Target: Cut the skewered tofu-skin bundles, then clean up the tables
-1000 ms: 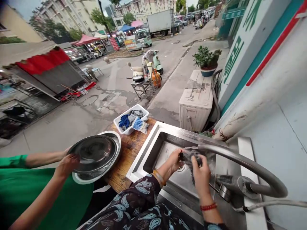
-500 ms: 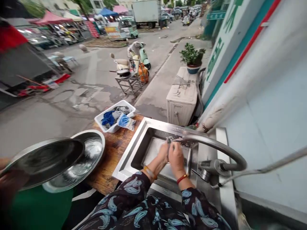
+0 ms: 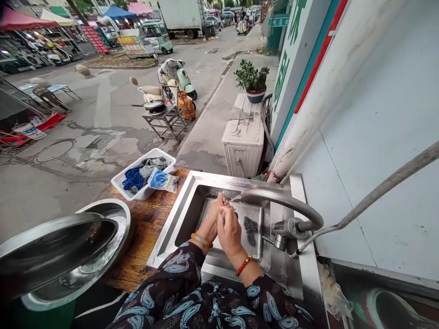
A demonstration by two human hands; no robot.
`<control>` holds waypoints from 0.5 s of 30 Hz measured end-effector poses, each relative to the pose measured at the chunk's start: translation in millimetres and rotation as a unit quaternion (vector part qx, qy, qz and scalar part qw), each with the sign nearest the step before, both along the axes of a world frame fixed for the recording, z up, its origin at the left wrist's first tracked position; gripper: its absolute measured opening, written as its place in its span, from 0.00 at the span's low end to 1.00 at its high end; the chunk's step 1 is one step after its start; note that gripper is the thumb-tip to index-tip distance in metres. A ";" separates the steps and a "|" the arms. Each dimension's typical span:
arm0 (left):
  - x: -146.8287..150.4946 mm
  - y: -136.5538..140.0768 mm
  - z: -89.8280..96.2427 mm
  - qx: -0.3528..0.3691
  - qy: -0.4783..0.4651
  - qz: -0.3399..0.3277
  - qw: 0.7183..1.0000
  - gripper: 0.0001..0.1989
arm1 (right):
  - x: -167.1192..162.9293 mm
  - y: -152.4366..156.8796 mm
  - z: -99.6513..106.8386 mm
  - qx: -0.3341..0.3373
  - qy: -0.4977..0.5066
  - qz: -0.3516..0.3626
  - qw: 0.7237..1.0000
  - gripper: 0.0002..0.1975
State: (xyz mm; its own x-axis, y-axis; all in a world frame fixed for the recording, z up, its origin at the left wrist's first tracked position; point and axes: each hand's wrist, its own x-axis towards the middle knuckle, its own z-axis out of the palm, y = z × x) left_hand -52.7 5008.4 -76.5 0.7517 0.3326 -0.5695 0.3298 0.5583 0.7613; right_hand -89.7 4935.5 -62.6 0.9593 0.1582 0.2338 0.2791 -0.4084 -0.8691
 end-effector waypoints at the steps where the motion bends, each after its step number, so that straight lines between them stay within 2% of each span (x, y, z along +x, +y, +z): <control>1: 1.0 0.4 -0.7 0.002 0.004 -0.001 1.000 0.17 | 0.7 2.3 -0.1 0.004 0.009 -0.002 1.000 0.13; 4: -4.2 -10.3 -1.2 0.001 0.007 -0.010 1.000 0.16 | 28.2 2.4 -5.1 0.018 0.064 -0.051 0.996 0.14; 6: -11.9 -17.7 0.1 -0.013 -0.007 -0.040 0.999 0.19 | 54.4 -1.7 -11.4 0.065 0.108 -0.084 0.989 0.15; 8: -20.7 -17.6 0.4 -0.017 -0.024 -0.102 0.994 0.21 | 74.7 -6.5 -17.3 0.152 0.151 -0.119 0.970 0.16; 10: -29.6 -10.0 -2.1 -0.002 -0.029 -0.192 0.981 0.21 | 87.1 -11.4 -20.6 0.229 0.183 -0.147 0.945 0.18; 12: -37.0 1.4 -7.2 0.014 -0.028 -0.252 0.967 0.19 | 93.2 -17.0 -20.6 0.291 0.207 -0.145 0.923 0.19; 13: -39.4 7.2 -9.9 0.012 -0.035 -0.254 0.966 0.18 | 93.9 -19.8 -19.6 0.319 0.216 -0.137 0.913 0.19; 15: -40.3 18.0 -13.8 -0.028 -0.054 -0.198 0.978 0.17 | 87.9 -23.6 -16.4 0.361 0.227 -0.137 0.894 0.19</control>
